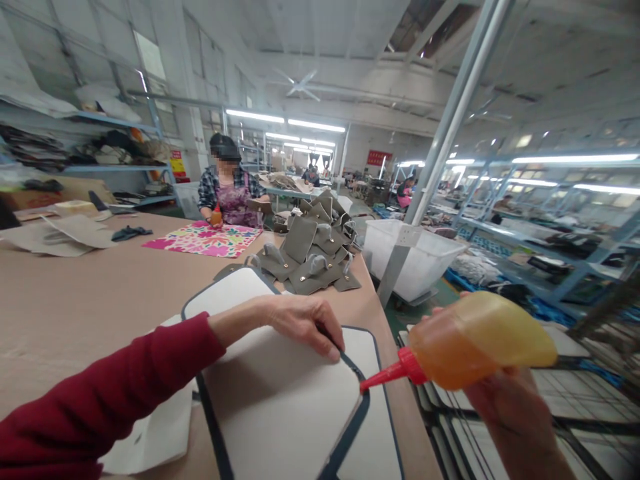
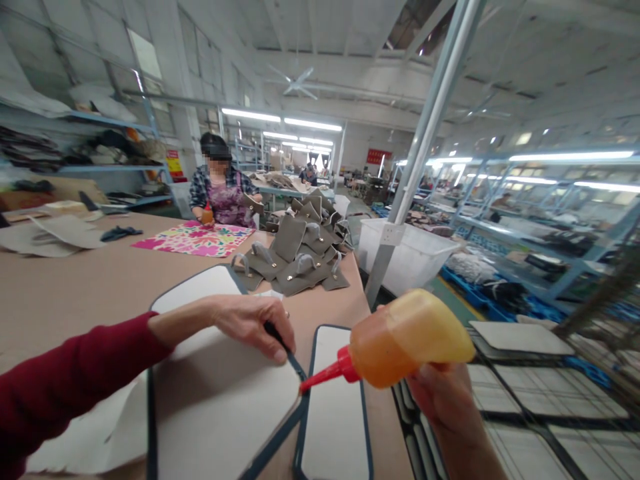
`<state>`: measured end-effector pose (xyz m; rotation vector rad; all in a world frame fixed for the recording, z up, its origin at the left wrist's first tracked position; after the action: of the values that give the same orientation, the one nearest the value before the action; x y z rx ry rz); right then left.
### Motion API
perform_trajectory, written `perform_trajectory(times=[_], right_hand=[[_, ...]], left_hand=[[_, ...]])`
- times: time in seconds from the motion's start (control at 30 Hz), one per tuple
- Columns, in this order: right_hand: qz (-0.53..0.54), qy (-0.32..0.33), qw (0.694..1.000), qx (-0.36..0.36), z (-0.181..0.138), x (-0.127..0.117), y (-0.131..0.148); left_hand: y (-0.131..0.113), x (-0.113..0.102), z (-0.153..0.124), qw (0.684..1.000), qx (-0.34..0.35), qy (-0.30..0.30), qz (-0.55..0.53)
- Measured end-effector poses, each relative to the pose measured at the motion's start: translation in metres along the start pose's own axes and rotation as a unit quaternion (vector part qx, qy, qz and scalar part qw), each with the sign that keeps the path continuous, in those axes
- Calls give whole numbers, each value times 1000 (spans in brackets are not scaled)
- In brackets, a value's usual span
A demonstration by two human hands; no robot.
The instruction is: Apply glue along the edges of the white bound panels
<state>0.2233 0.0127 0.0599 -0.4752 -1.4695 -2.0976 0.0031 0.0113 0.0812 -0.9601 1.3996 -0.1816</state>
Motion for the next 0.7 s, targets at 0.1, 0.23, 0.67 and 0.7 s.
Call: perform_trajectory(times=[0.1,0.23,0.67,0.7], right_hand=[[-1,-13,1000,-25,-3,-7,-1],[-9,-24,998,-56,-7,-13,-4],[16,-47,995,-84,-4,-19,-8],[16,-48,995,-85,-4,-20,-8]], left_hand=[[11,-5,-2,1000,-4,-27,1],[27,-9,-6,998,-25,-64,1],[40,-6,-16,992,-53,-113,-19],[41,-6,-16,992,-53,-116,-24]])
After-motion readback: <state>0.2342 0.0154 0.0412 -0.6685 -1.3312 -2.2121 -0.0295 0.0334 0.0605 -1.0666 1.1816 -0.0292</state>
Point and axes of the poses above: each hand's wrist, its own z-axis towards the middle knuckle, its own x-axis out of the palm, y = z × x, the point moved 8 cm from there along z, towards the middle knuckle, and after that the axes turned 15 degrees about z, right-handed, at the moved point
